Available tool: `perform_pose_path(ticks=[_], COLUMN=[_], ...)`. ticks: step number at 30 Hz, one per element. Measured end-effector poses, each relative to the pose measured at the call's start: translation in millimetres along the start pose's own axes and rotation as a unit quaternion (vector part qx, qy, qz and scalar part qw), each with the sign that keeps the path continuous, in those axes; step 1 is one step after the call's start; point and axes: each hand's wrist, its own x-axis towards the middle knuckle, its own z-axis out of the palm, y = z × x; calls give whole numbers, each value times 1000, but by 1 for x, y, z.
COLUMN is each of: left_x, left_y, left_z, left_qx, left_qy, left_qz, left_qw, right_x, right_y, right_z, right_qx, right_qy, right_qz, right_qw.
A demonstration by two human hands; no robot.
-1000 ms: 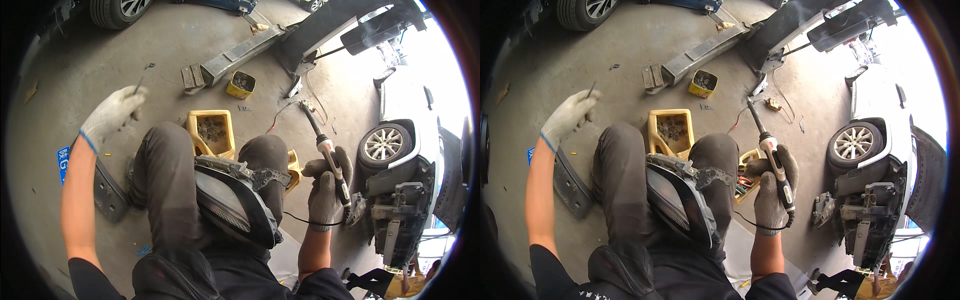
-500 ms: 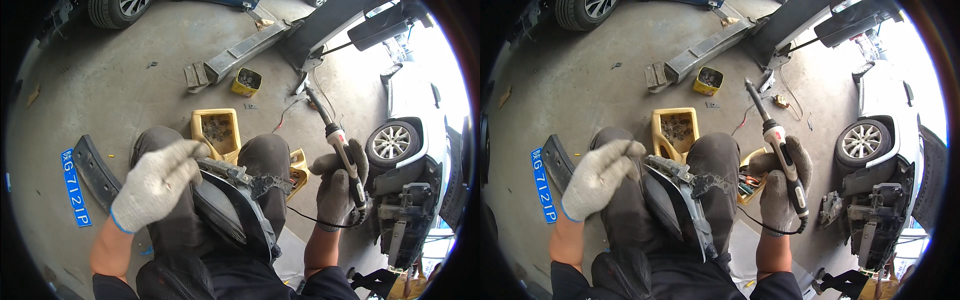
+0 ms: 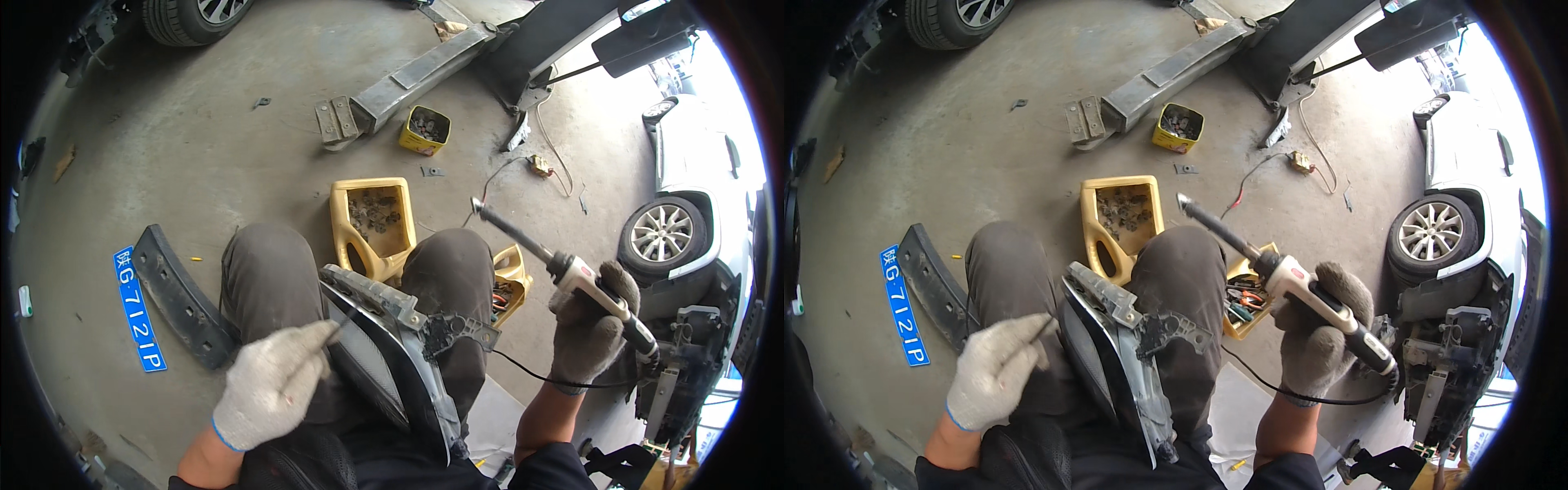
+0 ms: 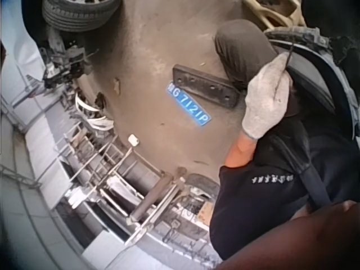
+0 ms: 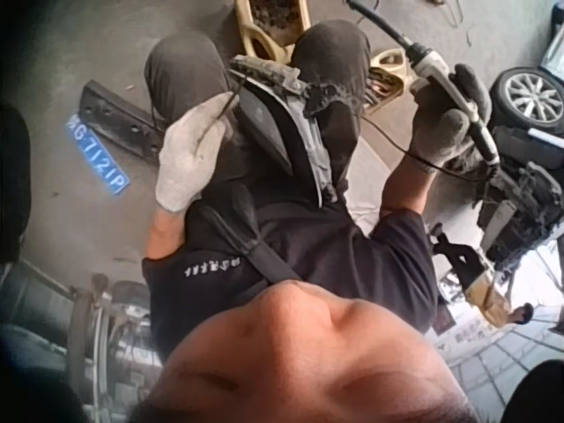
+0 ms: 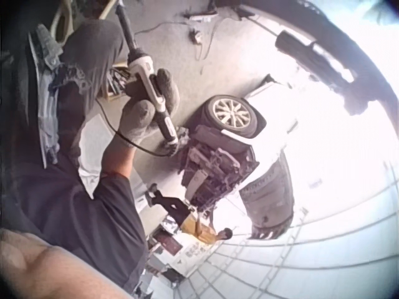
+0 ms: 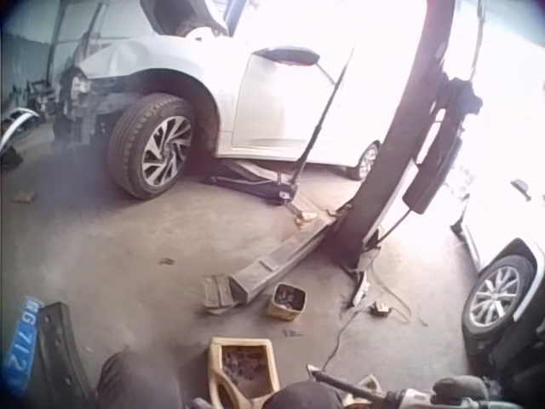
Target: The person is repairing a car bumper using a soldering iron and filler rod. They are sitting on the floor of a garage, applying heat and filler to the damaged area of the bumper. The person then inspects the repaired section and places the bumper on the floor.
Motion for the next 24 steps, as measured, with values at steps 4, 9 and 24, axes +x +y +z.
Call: perform_pose_path(ticks=[4, 9, 24], left_x=[-3, 6, 30], left_y=[6, -6, -6], left_z=[12, 15, 15], left_qx=[-114, 2, -59], left_qy=[-36, -20, -6], left_qz=[-63, 102, 90], left_qw=[991, 995, 994], right_x=[1, 14, 70], right_y=[12, 19, 1], right_z=[-12, -7, 31], right_qx=[7, 5, 195], right_qy=[-20, -22, -88], right_qz=[-9, -27, 67], right_qw=[1000, 999, 975])
